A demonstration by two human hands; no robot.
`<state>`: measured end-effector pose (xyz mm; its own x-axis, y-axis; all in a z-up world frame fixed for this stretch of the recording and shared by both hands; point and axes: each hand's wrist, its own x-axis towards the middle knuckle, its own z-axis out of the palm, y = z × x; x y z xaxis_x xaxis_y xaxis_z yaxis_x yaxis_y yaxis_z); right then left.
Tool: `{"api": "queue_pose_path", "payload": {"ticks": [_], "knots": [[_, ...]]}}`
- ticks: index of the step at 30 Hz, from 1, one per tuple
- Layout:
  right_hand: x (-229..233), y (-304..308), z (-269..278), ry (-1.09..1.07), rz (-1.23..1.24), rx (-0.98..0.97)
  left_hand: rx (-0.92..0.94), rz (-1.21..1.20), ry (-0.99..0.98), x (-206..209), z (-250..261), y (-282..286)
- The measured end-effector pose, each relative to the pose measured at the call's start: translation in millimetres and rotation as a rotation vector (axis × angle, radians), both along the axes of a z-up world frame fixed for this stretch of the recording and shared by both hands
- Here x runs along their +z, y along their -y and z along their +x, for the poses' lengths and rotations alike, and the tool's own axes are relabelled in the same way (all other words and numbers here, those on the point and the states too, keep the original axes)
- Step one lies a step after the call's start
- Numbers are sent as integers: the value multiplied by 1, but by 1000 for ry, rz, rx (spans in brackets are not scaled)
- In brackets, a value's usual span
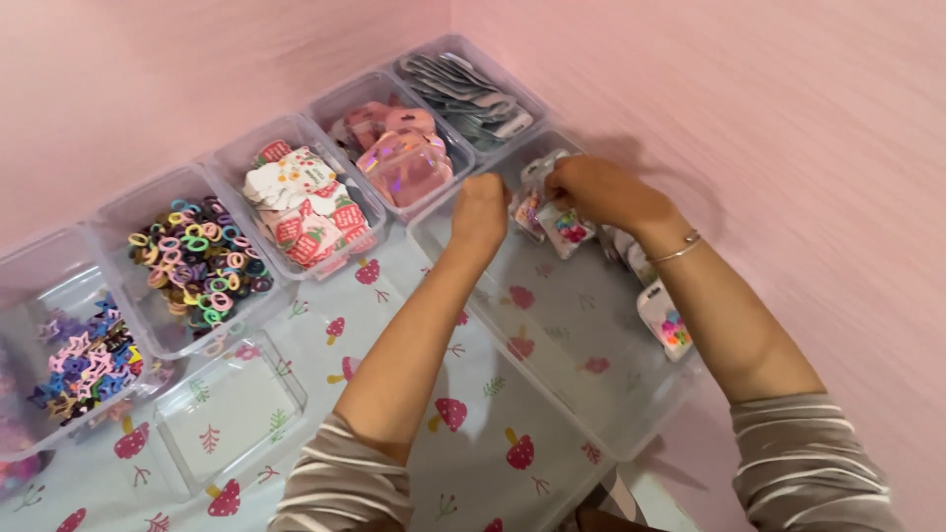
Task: The person is sorting and packing small colorful beads and charms into small plastic bags, occasionally using a digital scale to weigh them.
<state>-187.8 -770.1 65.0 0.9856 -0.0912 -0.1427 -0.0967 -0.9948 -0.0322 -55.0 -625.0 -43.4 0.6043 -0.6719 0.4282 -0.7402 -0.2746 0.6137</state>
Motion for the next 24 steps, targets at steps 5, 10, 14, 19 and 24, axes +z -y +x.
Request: {"api": "queue_pose_path", "payload": {"ticks": [5,10,14,19,24], "knots": [[6,-17,36,-34,-44,34,121,35,244,-19,26,18],[-38,0,60,7,-62,23,137,113,285,-10,18,13],[-32,-14,58,-1,22,-34,185,138,457,0,10,6],[-24,-20,57,21,46,-8,209,79,446,25,-16,-14],[-14,-25,49,29,156,25,127,79,277,-15,-31,8]]}}
